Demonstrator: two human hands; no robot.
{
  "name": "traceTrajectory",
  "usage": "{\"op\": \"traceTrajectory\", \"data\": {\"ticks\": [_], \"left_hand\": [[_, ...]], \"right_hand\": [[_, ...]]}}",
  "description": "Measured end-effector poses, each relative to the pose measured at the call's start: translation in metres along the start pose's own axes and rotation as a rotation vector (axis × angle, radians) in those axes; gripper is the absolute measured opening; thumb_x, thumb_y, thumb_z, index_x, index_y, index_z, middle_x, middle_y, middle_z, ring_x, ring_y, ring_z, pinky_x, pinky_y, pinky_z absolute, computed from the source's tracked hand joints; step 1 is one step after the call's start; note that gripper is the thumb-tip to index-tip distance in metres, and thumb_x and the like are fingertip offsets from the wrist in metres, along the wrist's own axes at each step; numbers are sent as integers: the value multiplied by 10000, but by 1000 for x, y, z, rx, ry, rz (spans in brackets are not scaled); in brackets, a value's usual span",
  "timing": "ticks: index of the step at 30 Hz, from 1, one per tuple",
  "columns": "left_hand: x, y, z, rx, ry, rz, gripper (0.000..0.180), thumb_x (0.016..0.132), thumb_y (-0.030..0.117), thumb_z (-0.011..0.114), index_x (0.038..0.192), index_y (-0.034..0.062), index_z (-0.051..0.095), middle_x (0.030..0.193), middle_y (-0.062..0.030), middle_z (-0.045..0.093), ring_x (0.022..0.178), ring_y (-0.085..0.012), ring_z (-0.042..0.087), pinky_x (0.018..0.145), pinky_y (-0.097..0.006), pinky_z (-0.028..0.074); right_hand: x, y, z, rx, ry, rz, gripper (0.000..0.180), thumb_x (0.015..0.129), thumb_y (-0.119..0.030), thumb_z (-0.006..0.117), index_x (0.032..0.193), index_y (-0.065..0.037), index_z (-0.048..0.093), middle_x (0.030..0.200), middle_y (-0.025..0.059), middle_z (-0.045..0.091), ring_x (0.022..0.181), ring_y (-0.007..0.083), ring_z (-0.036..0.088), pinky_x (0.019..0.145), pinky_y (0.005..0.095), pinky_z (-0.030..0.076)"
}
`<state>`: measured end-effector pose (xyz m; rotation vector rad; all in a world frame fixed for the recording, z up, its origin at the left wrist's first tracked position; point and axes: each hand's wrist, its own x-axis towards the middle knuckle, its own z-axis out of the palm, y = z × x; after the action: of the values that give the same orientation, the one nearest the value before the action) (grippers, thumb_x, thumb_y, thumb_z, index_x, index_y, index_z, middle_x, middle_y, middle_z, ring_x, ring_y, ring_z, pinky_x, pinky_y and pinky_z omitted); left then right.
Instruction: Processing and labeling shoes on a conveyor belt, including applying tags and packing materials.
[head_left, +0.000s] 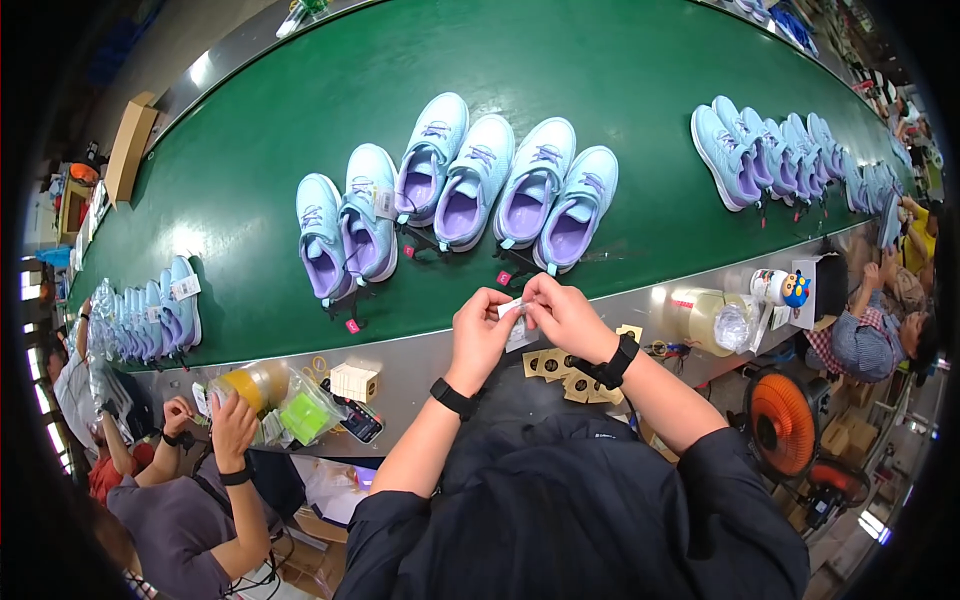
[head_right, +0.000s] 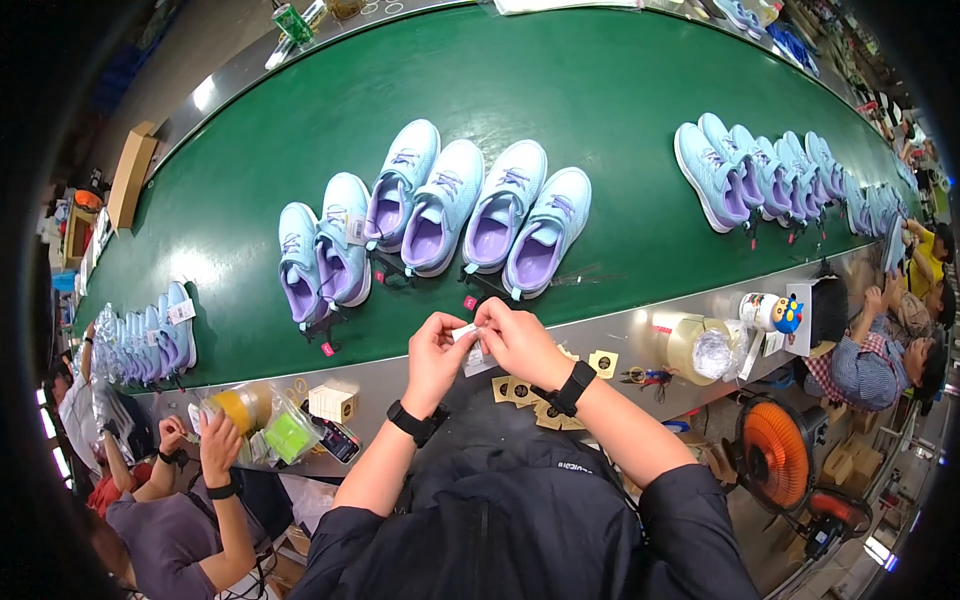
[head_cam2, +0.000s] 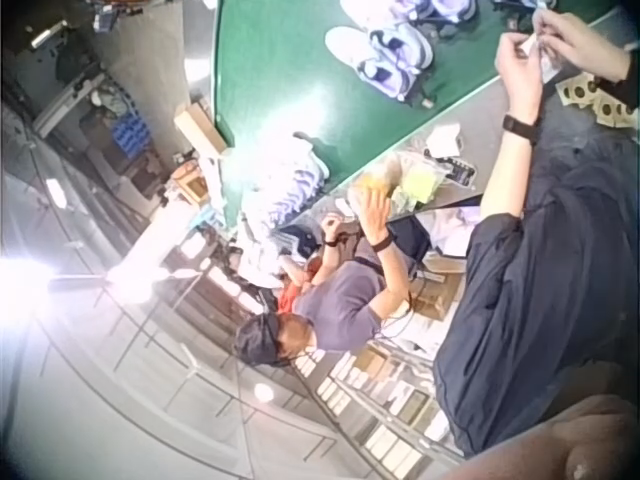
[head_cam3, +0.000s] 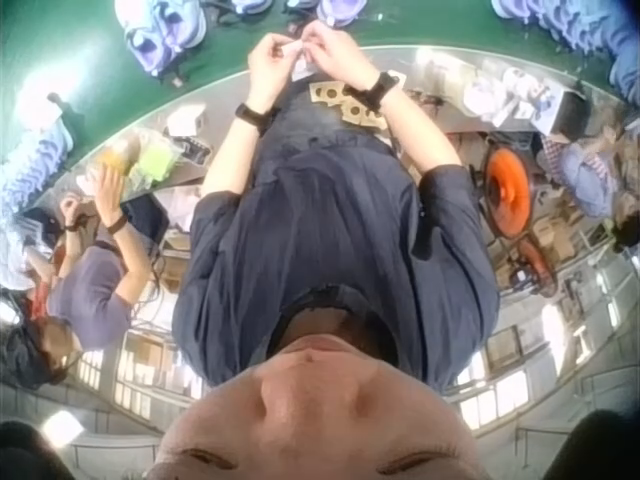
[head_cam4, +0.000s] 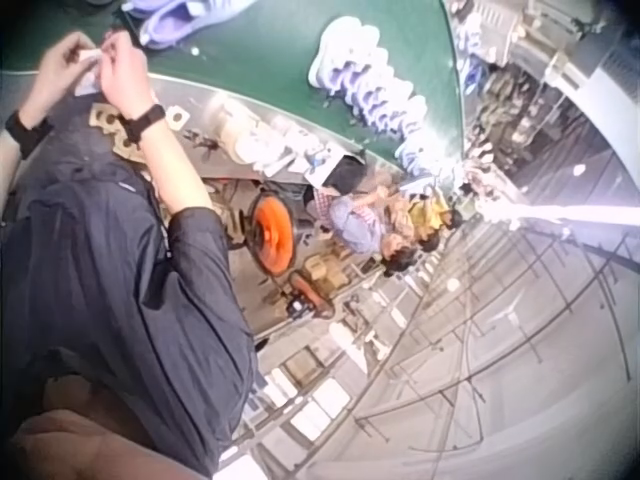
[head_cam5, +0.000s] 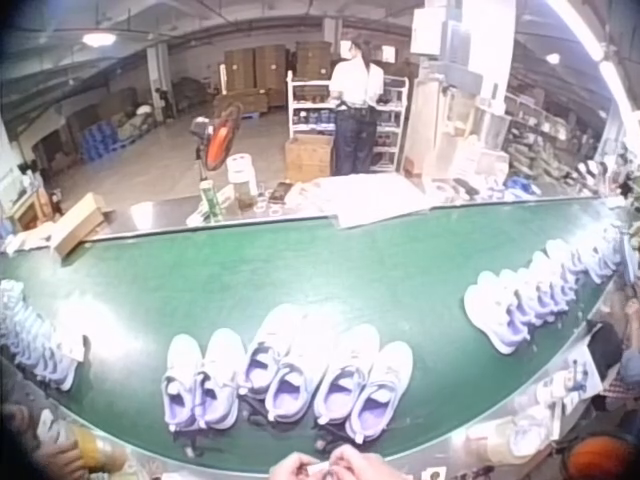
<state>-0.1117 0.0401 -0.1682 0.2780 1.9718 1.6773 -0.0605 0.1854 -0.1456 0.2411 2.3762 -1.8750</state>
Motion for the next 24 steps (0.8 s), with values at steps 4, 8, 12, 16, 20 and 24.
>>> {"op": "traceTrajectory", "data": {"ticks": [4,8,12,16,20,24], "left_hand": [[-2,1,3,51,5,63,126,763,12,637,822,-11,529,719,-5,562,608,-29,499,538,-174,423],[-2,1,3,111,-6,90,121,761,19,637,796,-12,525,707,-12,546,584,-39,487,522,-182,419],[0,12,4,203,-31,138,130,746,24,645,785,-11,526,708,-34,540,574,-62,489,519,-199,419],[1,19,5,239,-70,160,149,722,33,658,781,-5,526,697,-48,528,579,-83,495,526,-219,422],[4,20,9,296,-59,154,159,716,35,660,765,-2,513,690,-43,519,575,-78,484,519,-218,416],[5,22,14,272,-64,135,167,715,30,660,755,0,500,684,-34,505,568,-71,467,509,-211,407]], "right_hand": [[0,11,0,3,23,-34,82,802,-14,466,881,-9,445,607,89,568,562,220,576,536,309,434],[2,8,-4,-8,-24,-34,100,793,-19,484,887,-9,450,626,97,585,581,237,589,541,315,438],[1,8,-8,-49,-23,-18,120,793,-42,509,895,-10,455,649,113,602,606,249,602,548,318,444],[-1,11,-6,-64,15,-60,124,797,-53,514,898,-10,457,649,120,599,612,264,600,552,326,446],[-4,15,-3,-54,119,-19,123,800,-49,508,903,-6,457,665,127,597,619,290,594,553,340,446],[-7,15,-7,-97,162,-61,129,803,-48,502,917,-5,459,678,130,596,623,300,591,549,359,447]]}}
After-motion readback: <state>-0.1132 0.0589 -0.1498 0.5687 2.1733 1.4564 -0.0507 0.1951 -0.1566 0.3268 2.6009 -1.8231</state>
